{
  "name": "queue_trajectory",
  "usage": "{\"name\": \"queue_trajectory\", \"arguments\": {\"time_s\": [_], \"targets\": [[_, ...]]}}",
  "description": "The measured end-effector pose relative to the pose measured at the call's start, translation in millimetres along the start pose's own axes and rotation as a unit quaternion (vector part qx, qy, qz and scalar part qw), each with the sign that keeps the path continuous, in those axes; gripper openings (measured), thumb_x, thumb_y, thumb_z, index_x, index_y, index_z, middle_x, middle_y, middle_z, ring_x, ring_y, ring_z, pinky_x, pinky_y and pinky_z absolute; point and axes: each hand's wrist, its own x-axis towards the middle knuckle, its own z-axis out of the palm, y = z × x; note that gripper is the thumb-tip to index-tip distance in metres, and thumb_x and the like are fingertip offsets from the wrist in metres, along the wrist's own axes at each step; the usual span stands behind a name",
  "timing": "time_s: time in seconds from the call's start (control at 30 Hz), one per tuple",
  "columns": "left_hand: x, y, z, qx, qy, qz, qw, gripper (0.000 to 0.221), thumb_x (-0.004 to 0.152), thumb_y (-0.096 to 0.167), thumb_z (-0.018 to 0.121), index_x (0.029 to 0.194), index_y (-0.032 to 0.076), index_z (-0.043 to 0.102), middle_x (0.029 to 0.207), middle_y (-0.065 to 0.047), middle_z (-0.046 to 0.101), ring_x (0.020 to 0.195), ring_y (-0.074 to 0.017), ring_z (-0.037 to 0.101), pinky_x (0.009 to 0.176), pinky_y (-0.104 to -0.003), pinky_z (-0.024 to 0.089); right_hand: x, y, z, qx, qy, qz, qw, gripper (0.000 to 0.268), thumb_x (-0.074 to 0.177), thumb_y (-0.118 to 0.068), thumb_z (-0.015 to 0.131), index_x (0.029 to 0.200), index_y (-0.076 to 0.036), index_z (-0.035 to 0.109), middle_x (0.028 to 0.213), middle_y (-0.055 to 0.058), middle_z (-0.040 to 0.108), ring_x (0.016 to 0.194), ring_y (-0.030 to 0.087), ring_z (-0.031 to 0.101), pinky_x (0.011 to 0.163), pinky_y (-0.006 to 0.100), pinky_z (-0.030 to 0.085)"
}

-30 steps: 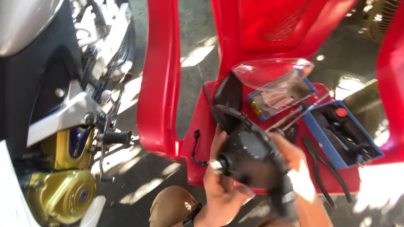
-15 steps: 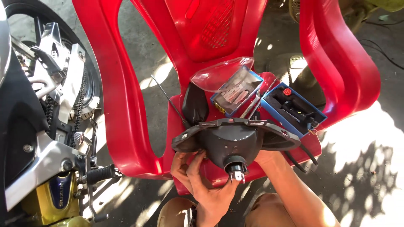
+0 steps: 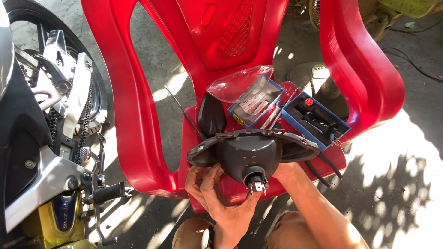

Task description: Repairing and reassembling a motorcycle headlight unit.

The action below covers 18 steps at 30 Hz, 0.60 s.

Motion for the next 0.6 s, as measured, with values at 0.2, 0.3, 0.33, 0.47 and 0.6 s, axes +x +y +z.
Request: {"name": "queue_trajectory", "arguments": {"time_s": [0.2,0.3,0.33,0.47,0.6], "targets": [[-4,1,-1,-0.003,-0.001,-0.004,1.0,0.097,0.061,0.014,0.098,0.143,0.005,0.046,0.148,-0.02,0.029,0.133,-0.0328,0.046,0.101,-0.04,0.058,-4,4,2,0.021,0.0,-0.001,1.0,0.05,0.097,-0.034,0.066,0.132,0.002,0.062,0.128,0.018,0.07,0.112,0.027,0.07,0.099,0.045,0.056],[-4,3,-1,-0.017,0.002,-0.002,1.0,0.099,0.061,0.015,0.098,0.144,0.005,0.045,0.148,-0.02,0.028,0.135,-0.0332,0.044,0.101,-0.04,0.058,-5,3,5,0.021,0.001,-0.003,1.0,0.051,0.097,-0.034,0.067,0.133,0.002,0.061,0.128,0.018,0.069,0.112,0.027,0.07,0.099,0.044,0.056],[-4,2,-1,-0.032,0.004,0.002,0.999,0.099,0.063,0.014,0.098,0.145,0.005,0.045,0.148,-0.02,0.027,0.137,-0.0337,0.042,0.103,-0.041,0.057,-5,3,5,0.022,0.001,-0.003,1.0,0.052,0.097,-0.034,0.067,0.134,0.002,0.06,0.128,0.018,0.069,0.112,0.027,0.07,0.099,0.044,0.056],[-5,6,-5,0.002,-0.006,0.006,1.0,0.098,0.063,0.014,0.099,0.144,0.006,0.045,0.149,-0.021,0.028,0.136,-0.0336,0.042,0.1,-0.039,0.058,-8,4,7,0.024,0.003,-0.005,1.0,0.053,0.096,-0.033,0.067,0.135,0.002,0.059,0.129,0.018,0.069,0.112,0.026,0.07,0.099,0.044,0.056],[-3,15,-7,0.051,-0.004,0.032,0.998,0.097,0.067,0.023,0.094,0.147,0.004,0.042,0.157,-0.026,0.023,0.147,-0.044,0.032,0.108,-0.054,0.049,-8,1,11,0.021,0.005,-0.004,1.0,0.054,0.096,-0.033,0.067,0.136,0.002,0.058,0.129,0.018,0.069,0.113,0.026,0.069,0.099,0.044,0.056]]}}
